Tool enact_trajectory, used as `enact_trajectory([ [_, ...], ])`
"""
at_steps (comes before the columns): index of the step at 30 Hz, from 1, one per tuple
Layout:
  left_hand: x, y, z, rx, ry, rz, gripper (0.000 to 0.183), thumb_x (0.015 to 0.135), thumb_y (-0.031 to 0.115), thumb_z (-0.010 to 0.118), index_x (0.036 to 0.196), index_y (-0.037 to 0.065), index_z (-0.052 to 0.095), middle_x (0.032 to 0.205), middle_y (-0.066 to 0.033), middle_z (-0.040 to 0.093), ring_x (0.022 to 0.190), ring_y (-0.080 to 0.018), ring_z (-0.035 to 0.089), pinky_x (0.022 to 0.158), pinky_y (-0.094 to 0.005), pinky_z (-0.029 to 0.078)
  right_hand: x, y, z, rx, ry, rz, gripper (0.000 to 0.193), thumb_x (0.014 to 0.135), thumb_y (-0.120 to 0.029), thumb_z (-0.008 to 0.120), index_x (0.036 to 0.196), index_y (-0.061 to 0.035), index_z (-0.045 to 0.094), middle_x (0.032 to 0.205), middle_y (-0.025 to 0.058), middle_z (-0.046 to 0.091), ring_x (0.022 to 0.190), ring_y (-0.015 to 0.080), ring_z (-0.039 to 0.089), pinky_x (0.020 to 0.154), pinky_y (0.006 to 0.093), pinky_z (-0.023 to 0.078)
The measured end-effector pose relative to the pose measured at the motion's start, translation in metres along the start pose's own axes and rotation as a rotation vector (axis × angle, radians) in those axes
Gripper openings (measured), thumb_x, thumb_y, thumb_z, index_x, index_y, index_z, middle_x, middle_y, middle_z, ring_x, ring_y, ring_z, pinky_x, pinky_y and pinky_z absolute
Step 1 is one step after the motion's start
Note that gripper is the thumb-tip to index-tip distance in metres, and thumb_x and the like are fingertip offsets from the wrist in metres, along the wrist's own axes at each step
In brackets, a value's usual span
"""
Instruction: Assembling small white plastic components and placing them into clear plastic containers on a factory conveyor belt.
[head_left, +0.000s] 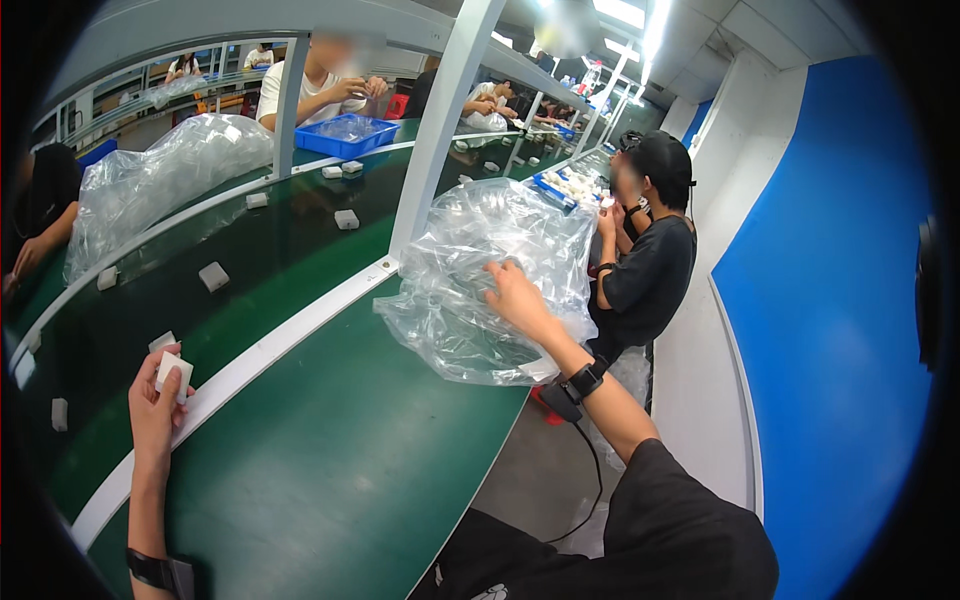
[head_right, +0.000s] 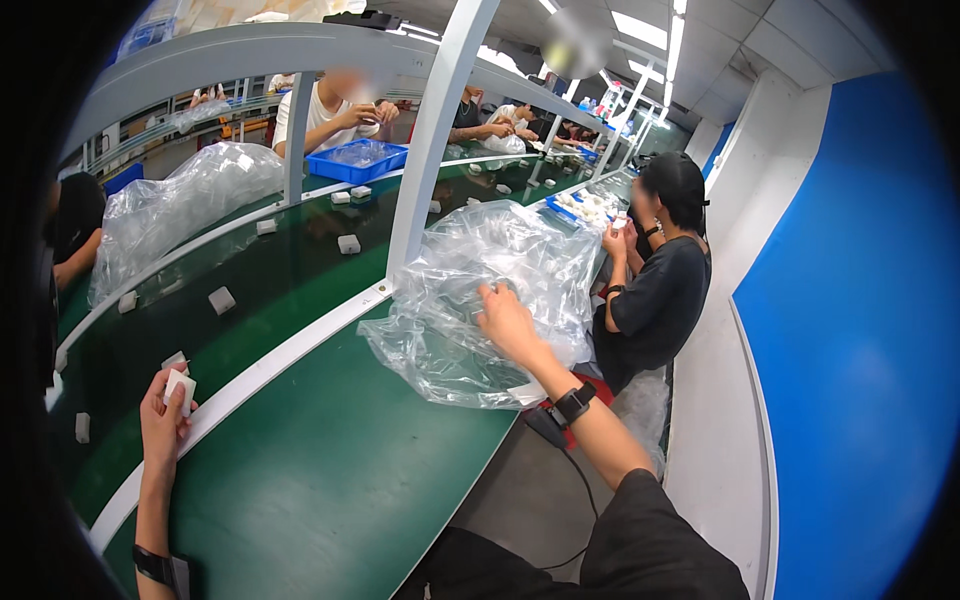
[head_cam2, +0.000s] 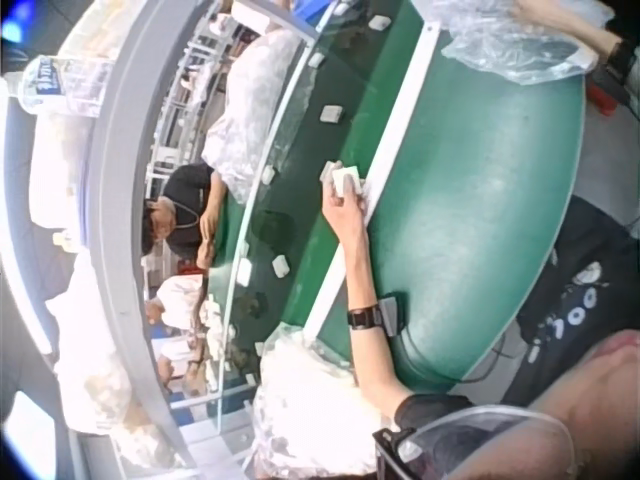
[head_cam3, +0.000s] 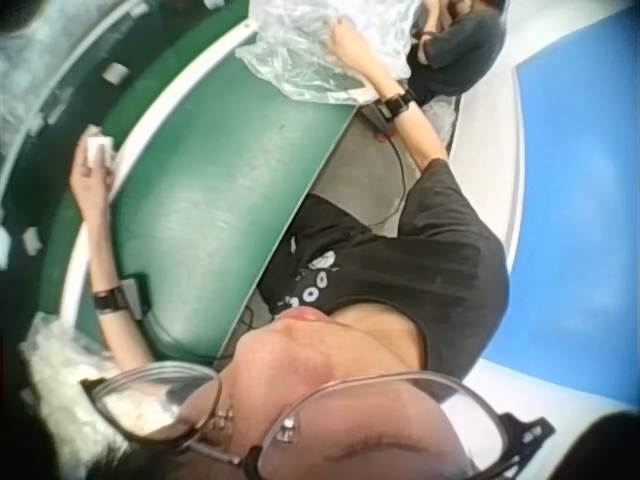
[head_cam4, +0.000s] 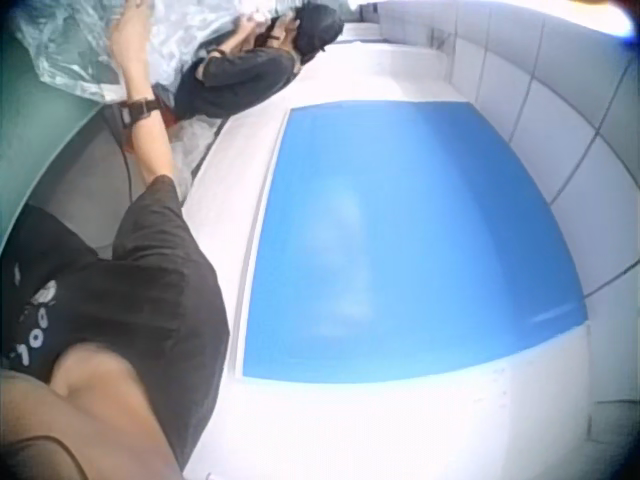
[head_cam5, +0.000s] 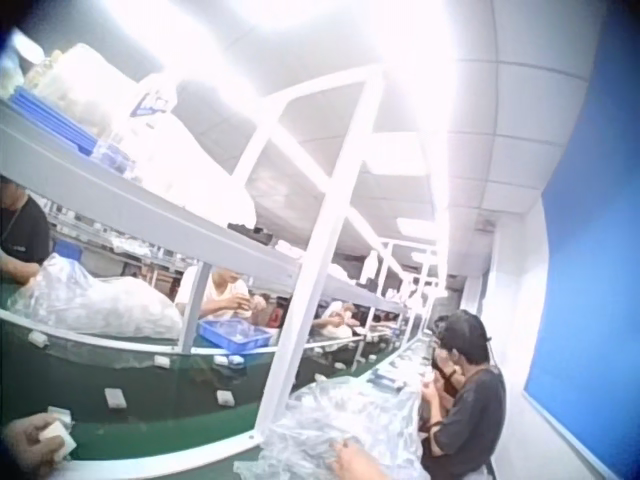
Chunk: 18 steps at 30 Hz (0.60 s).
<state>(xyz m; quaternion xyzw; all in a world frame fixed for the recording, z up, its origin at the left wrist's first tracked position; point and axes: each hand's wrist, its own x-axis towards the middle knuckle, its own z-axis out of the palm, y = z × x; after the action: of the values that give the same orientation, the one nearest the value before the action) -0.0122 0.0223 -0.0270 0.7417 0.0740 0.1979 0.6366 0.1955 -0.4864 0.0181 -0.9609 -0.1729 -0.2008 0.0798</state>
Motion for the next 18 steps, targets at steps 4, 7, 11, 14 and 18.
enact_trajectory([
  [4,-0.009,0.013,0.001,-0.063,0.012,-0.036,0.031,0.099,0.029,0.061,0.122,0.008,0.062,0.069,0.0024,0.053,0.051,-0.002,0.049,0.042,-0.0158,0.035,0.019,-0.001,-0.001,0.168,-0.26,0.077,0.028,0.084,-0.014,0.067,0.108,-0.0009,0.062,0.1,0.0191,0.061,0.102,0.0388,0.062,0.083,0.0476,0.052],
  [7,-0.01,0.016,0.001,-0.054,-0.002,-0.007,0.029,0.098,0.027,0.06,0.119,0.007,0.063,0.071,0.003,0.051,0.053,-0.0029,0.051,0.044,-0.0157,0.036,0.019,0.002,0.013,0.022,-0.092,-0.12,0.023,0.082,-0.012,0.066,0.102,-0.0002,0.064,0.094,0.0182,0.062,0.104,0.0385,0.062,0.084,0.0466,0.052],
  [11,-0.015,0.021,0.002,-0.04,-0.07,-0.001,0.028,0.097,0.022,0.061,0.121,0.008,0.064,0.076,0.0013,0.057,0.057,-0.0046,0.054,0.048,-0.0181,0.04,0.021,-0.002,0.017,0.017,0.016,-0.278,0.033,0.08,-0.01,0.066,0.111,-0.0018,0.059,0.102,0.0185,0.06,0.103,0.039,0.06,0.082,0.0494,0.051],
  [14,-0.015,0.023,0.004,-0.025,-0.091,0.003,0.031,0.095,0.02,0.063,0.124,0.008,0.062,0.081,0.0008,0.059,0.06,-0.0044,0.053,0.051,-0.018,0.041,0.028,0.022,0.018,-0.024,-0.194,-0.265,0.044,0.077,-0.007,0.066,0.12,-0.0028,0.058,0.105,0.0195,0.058,0.104,0.04,0.056,0.087,0.0481,0.048],
  [18,-0.012,0.023,0.006,-0.02,-0.062,-0.017,0.036,0.093,0.018,0.066,0.127,0.009,0.057,0.096,-0.0014,0.06,0.066,-0.0049,0.054,0.056,-0.0186,0.042,0.008,-0.023,-0.025,-0.202,-0.119,-0.167,0.045,0.075,-0.01,0.07,0.117,-0.0025,0.057,0.102,0.0201,0.056,0.105,0.0396,0.056,0.088,0.0505,0.047],
])
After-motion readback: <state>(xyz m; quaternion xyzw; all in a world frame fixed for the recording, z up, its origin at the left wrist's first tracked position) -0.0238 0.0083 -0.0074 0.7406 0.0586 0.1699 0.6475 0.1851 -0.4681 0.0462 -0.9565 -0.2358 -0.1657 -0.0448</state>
